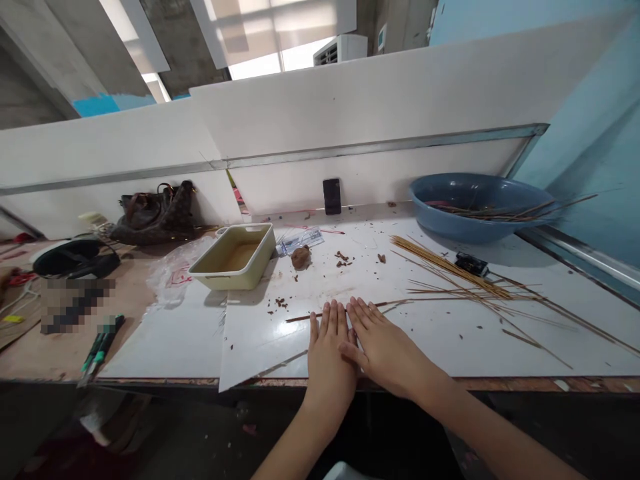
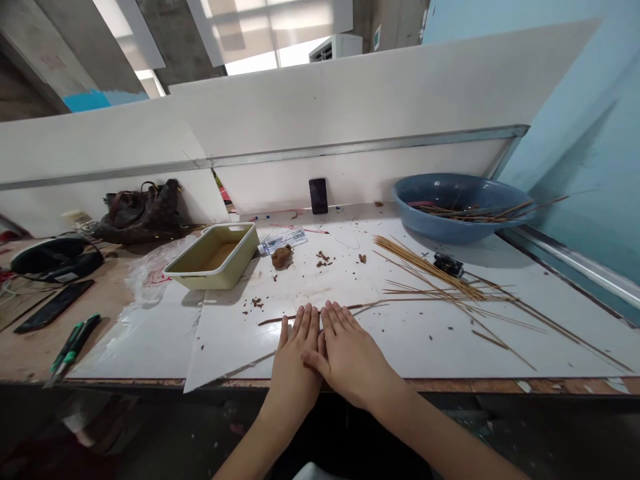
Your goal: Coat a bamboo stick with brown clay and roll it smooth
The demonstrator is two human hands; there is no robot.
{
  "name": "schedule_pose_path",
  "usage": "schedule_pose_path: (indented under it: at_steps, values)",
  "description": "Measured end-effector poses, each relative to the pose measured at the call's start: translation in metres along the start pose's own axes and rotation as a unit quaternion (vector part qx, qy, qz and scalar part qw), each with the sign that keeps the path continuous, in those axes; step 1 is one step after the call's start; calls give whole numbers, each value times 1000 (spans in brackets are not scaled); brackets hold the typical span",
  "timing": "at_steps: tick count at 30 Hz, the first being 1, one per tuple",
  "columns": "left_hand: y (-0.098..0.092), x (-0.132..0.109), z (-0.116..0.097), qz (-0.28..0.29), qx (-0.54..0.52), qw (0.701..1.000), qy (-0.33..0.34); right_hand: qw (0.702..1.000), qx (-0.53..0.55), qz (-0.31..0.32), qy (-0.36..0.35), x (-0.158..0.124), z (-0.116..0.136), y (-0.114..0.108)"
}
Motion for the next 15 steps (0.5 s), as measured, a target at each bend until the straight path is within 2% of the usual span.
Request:
schedule_pose_path:
  at_steps: [4, 9, 11, 15]
  values:
    - [3, -8, 1, 2, -11, 1000, -4, 1000, -13, -2, -10, -8, 1, 5]
    - [-8, 26, 10, 32, -19, 999, -37, 1000, -16, 0, 8, 24, -11, -6]
    - [-10, 31, 12, 35, -22, 998, -36, 1000, -25, -12, 9, 30, -13, -5]
    - [-5, 3, 11, 7, -10, 1000, -16, 999, -35, -38, -6, 8, -13, 9]
Point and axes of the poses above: each hand's wrist, its own x-axis towards the middle knuckle, its own y-axis out of the palm, z = x × y, the point moved 6 cm from there along x, towards the middle knuckle, and after that the axes turned 3 degrees about z, right-handed, at the moved point
